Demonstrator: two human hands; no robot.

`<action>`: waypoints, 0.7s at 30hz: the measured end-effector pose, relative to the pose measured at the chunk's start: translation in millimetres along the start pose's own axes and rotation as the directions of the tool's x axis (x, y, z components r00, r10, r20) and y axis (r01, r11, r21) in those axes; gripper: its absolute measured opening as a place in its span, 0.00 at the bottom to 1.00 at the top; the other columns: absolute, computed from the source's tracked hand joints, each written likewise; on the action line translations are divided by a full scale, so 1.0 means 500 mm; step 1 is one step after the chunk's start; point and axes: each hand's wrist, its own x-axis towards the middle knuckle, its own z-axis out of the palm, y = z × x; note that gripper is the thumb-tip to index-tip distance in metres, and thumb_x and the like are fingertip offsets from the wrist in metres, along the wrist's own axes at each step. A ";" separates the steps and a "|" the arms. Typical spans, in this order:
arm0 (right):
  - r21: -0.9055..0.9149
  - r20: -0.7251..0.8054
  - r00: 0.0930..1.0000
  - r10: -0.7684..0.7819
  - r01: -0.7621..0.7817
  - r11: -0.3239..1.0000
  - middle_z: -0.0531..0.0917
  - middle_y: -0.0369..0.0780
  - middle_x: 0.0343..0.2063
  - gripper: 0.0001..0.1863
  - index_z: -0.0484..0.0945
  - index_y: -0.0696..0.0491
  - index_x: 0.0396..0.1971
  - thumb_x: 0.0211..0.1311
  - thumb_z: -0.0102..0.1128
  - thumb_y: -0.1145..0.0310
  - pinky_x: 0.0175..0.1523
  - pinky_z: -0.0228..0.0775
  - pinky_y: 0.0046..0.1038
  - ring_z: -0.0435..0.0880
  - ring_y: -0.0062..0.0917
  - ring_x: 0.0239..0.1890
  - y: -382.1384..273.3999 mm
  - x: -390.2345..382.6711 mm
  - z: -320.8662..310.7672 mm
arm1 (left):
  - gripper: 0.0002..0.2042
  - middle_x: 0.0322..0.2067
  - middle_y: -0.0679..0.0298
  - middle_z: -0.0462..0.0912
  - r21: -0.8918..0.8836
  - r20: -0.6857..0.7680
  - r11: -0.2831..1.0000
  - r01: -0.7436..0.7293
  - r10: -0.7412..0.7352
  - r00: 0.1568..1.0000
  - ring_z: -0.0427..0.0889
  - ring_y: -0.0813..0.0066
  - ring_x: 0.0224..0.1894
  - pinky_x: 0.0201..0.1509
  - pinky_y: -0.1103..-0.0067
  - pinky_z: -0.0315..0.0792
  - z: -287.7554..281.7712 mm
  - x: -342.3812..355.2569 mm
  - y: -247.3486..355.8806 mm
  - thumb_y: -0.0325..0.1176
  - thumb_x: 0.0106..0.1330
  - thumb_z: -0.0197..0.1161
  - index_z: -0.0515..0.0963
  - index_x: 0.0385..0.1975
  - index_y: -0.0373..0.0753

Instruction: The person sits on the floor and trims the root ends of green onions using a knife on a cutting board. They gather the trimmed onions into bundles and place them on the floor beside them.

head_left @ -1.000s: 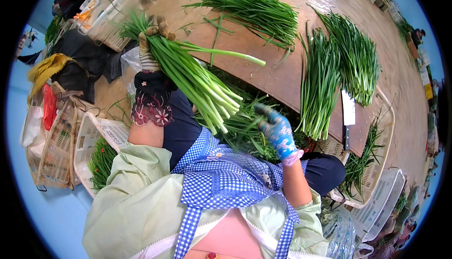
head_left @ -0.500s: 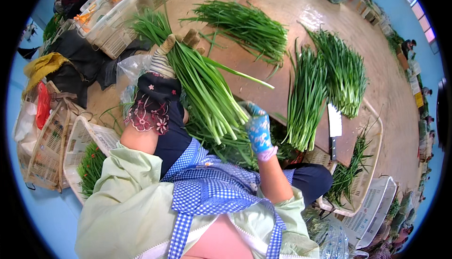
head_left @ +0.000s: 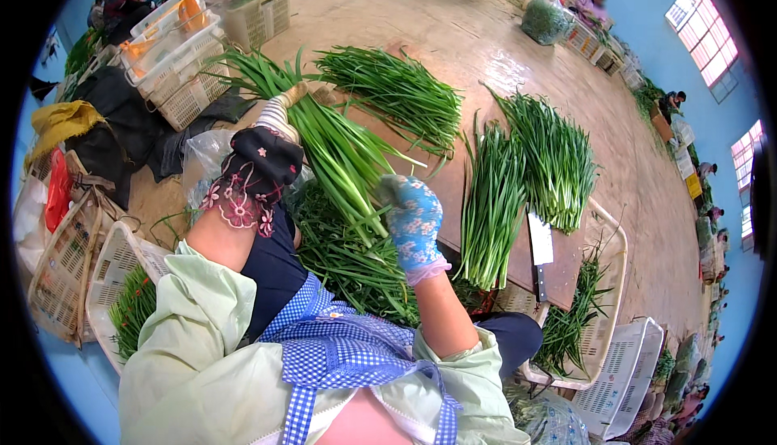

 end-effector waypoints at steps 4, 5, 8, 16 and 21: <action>0.456 0.027 0.902 0.430 -0.395 0.798 0.80 0.43 0.22 0.03 0.80 0.51 0.27 0.51 0.61 0.70 0.32 0.71 0.34 0.80 0.38 0.26 0.036 -0.014 0.029 | 0.15 0.36 0.55 0.82 0.078 0.017 0.992 -0.101 0.100 0.995 0.81 0.54 0.38 0.47 0.54 0.72 0.023 -0.010 -0.005 0.42 0.62 0.57 0.78 0.39 0.38; 0.184 -0.089 0.953 0.289 -0.269 0.945 0.80 0.44 0.21 0.05 0.79 0.50 0.31 0.52 0.61 0.70 0.30 0.71 0.34 0.79 0.39 0.23 0.034 -0.011 0.027 | 0.15 0.36 0.57 0.82 0.049 0.023 0.997 -0.067 0.066 0.998 0.81 0.55 0.38 0.47 0.55 0.72 0.023 -0.009 -0.001 0.42 0.62 0.57 0.78 0.39 0.38; -0.121 -0.107 0.964 0.245 -0.257 0.959 0.80 0.44 0.20 0.07 0.76 0.50 0.33 0.53 0.60 0.70 0.29 0.71 0.34 0.79 0.40 0.23 0.054 -0.028 0.033 | 0.15 0.37 0.57 0.82 0.065 -0.021 0.994 -0.087 0.088 0.996 0.80 0.56 0.40 0.47 0.56 0.72 0.044 -0.026 -0.004 0.43 0.62 0.58 0.78 0.40 0.38; -0.245 0.323 0.923 0.210 -0.133 0.960 0.82 0.38 0.22 0.02 0.77 0.51 0.26 0.55 0.55 0.72 0.31 0.74 0.27 0.83 0.29 0.26 0.146 -0.206 -0.049 | 0.15 0.43 0.55 0.79 0.091 -0.197 0.956 -0.280 0.293 0.936 0.77 0.56 0.44 0.54 0.58 0.68 -0.085 0.022 0.143 0.40 0.62 0.56 0.75 0.42 0.35; -0.096 0.499 0.831 0.246 -0.229 0.969 0.81 0.43 0.39 0.19 0.76 0.46 0.45 0.49 0.62 0.67 0.45 0.72 0.32 0.81 0.33 0.42 0.111 -0.195 -0.038 | 0.15 0.42 0.55 0.80 0.041 -0.172 0.971 -0.238 0.241 0.955 0.77 0.54 0.45 0.54 0.56 0.67 -0.069 -0.007 0.124 0.39 0.62 0.58 0.75 0.42 0.35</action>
